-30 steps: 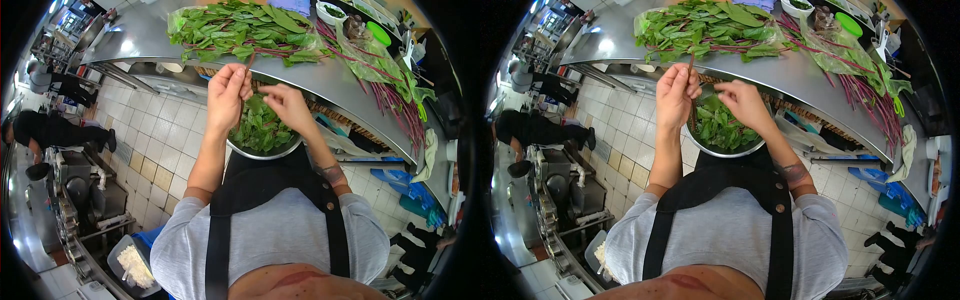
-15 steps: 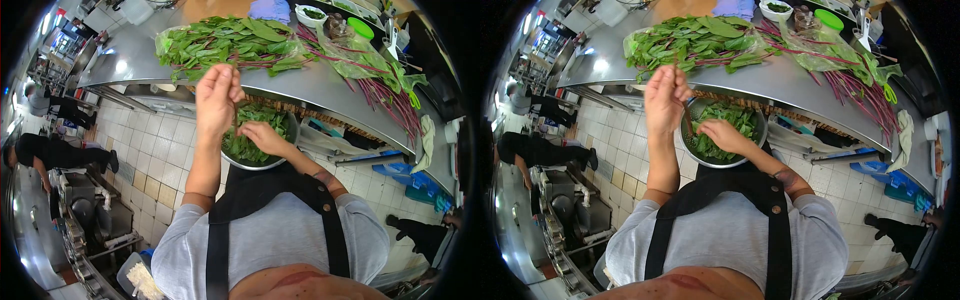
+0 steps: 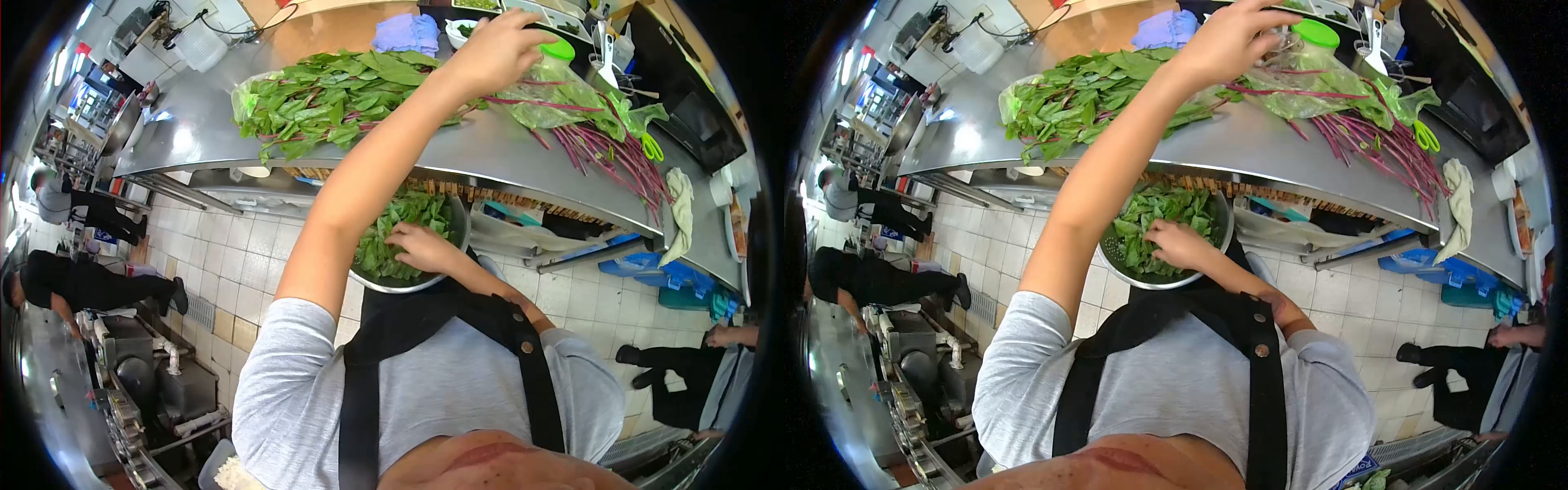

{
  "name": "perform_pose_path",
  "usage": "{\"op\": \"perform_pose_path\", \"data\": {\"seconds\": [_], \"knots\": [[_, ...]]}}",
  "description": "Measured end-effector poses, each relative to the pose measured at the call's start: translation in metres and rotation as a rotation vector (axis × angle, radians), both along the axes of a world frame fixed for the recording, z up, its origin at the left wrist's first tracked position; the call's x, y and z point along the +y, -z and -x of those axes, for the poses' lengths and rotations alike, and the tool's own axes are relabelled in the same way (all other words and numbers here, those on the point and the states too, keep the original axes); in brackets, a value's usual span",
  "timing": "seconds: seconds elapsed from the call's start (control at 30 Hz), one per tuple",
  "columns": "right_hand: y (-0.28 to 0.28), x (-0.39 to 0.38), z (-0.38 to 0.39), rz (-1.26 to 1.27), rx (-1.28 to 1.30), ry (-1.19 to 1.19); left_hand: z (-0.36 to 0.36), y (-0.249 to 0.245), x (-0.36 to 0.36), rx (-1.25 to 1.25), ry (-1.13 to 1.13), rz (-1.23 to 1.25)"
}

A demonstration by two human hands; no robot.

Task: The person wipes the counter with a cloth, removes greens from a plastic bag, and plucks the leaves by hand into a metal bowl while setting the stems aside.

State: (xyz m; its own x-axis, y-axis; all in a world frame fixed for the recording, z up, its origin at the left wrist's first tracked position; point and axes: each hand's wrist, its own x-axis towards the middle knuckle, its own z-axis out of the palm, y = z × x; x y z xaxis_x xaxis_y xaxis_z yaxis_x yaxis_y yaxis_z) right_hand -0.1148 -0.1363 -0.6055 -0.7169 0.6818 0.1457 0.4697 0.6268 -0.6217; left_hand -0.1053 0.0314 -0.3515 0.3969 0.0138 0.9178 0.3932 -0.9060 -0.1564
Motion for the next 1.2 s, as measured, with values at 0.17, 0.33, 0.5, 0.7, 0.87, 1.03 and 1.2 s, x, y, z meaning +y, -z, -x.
{"op": "perform_pose_path", "data": {"seconds": [0.17, 0.33, 0.5, 0.7, 0.87, 1.03, 1.2], "knots": [[-0.112, 0.024, -0.044, -0.245, 0.368, 0.295, 0.074, 0.029, -0.021, 0.057, 0.063, 0.537], [-0.155, 0.093, -0.063, -0.698, 0.193, 0.581, 0.122, 0.075, -0.081, -0.371, 0.246, 1.125], [-0.146, 0.112, -0.072, -0.381, -0.138, 0.584, 0.146, 0.137, -0.109, -0.498, 0.341, 1.546], [-0.149, 0.031, -0.065, -0.129, 0.366, 0.522, 0.145, 0.164, -0.131, -0.880, 0.433, 1.858], [-0.122, 0.000, -0.044, -0.087, 0.609, 0.431, 0.149, 0.150, -0.156, -0.883, 0.517, 1.613], [-0.106, -0.001, -0.026, 0.057, 0.816, 0.398, 0.157, 0.134, -0.179, -1.016, 0.657, 1.453], [-0.112, -0.012, -0.001, -0.170, 0.929, 0.162, 0.188, 0.121, -0.176, -1.185, 0.486, 1.341]]}}
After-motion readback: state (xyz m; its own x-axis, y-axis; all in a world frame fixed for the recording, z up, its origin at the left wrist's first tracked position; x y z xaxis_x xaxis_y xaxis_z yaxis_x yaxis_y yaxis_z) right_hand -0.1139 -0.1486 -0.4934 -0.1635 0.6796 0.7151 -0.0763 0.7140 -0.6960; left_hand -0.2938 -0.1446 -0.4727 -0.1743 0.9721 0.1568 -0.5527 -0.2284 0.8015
